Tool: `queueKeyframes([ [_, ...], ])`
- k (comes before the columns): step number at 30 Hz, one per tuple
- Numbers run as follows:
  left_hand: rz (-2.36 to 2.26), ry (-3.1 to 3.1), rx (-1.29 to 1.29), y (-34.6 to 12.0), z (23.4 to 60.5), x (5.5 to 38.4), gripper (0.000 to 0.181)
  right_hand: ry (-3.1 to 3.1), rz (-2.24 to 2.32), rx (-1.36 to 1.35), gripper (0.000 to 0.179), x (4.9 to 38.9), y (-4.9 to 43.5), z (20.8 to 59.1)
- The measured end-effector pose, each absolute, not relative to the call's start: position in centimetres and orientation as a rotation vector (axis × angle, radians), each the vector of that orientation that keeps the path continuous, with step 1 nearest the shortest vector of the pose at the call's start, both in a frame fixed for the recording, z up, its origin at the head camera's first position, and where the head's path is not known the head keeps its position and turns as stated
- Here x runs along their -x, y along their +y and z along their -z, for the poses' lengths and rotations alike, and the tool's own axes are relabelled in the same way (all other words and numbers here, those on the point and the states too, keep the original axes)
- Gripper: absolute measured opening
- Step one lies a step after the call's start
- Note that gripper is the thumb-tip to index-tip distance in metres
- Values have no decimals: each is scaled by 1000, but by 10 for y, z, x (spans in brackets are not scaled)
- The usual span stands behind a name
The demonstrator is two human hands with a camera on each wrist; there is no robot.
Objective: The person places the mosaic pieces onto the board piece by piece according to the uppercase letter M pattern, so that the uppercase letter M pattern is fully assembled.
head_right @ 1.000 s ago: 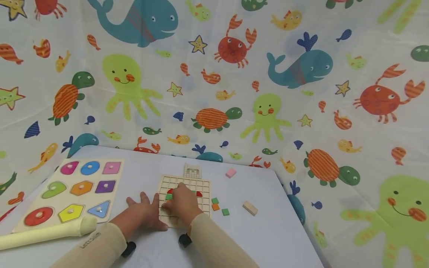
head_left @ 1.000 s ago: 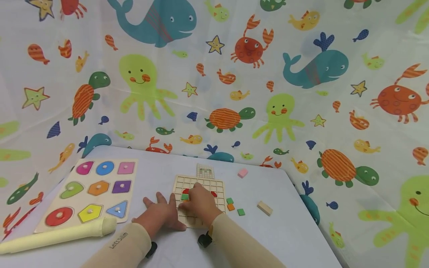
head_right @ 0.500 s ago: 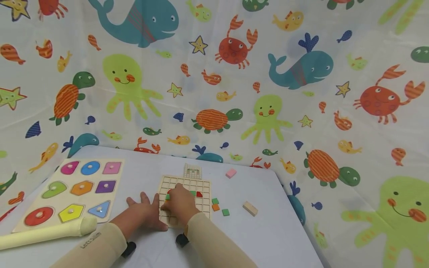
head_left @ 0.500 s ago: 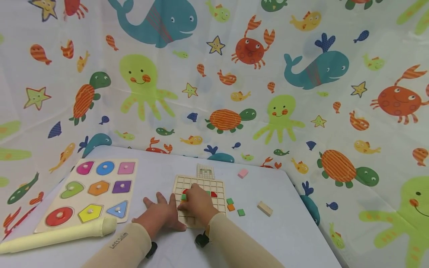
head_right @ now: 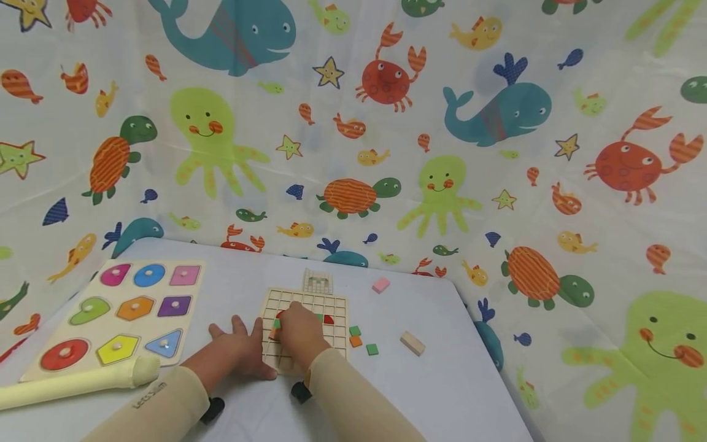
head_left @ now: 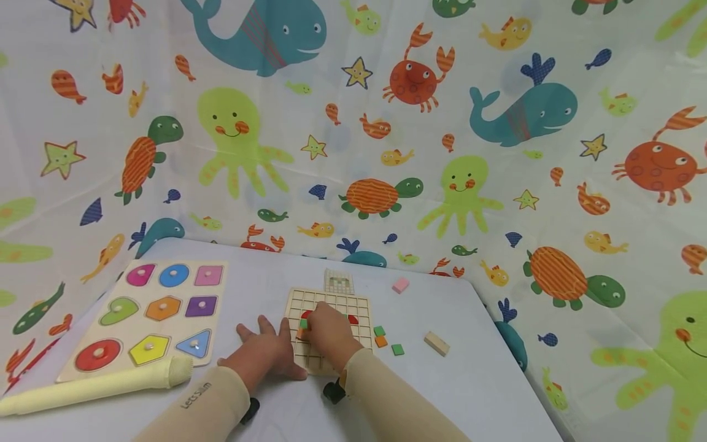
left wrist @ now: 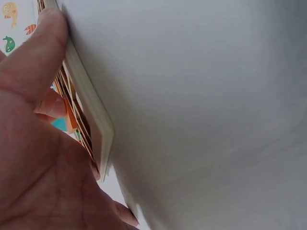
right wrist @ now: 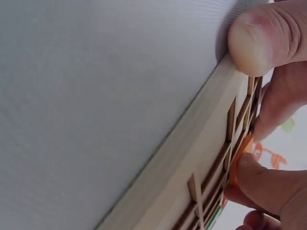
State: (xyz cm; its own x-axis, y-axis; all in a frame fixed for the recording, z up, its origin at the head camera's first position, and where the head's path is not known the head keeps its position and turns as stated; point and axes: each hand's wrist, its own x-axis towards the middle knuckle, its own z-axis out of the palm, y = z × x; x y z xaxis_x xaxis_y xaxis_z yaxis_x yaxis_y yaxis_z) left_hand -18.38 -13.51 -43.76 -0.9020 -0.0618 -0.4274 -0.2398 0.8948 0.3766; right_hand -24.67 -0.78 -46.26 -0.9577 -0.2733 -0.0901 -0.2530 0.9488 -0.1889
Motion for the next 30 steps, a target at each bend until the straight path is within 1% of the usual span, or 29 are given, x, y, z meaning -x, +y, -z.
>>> queueKeyframes([
  [5, -604, 2645, 234, -134, 436, 183, 128, 2970, 243, 392, 16, 246, -9, 460],
  [12, -604, 2648, 235, -134, 437, 184, 129, 2984, 156, 380, 17, 244, -11, 458],
  [20, -615, 2667, 228, -136, 441, 185, 130, 3006, 17, 458, 16, 245, -12, 457],
  [30, -622, 2668, 224, -137, 443, 184, 129, 2967, 43, 405, 14, 243, -13, 452],
])
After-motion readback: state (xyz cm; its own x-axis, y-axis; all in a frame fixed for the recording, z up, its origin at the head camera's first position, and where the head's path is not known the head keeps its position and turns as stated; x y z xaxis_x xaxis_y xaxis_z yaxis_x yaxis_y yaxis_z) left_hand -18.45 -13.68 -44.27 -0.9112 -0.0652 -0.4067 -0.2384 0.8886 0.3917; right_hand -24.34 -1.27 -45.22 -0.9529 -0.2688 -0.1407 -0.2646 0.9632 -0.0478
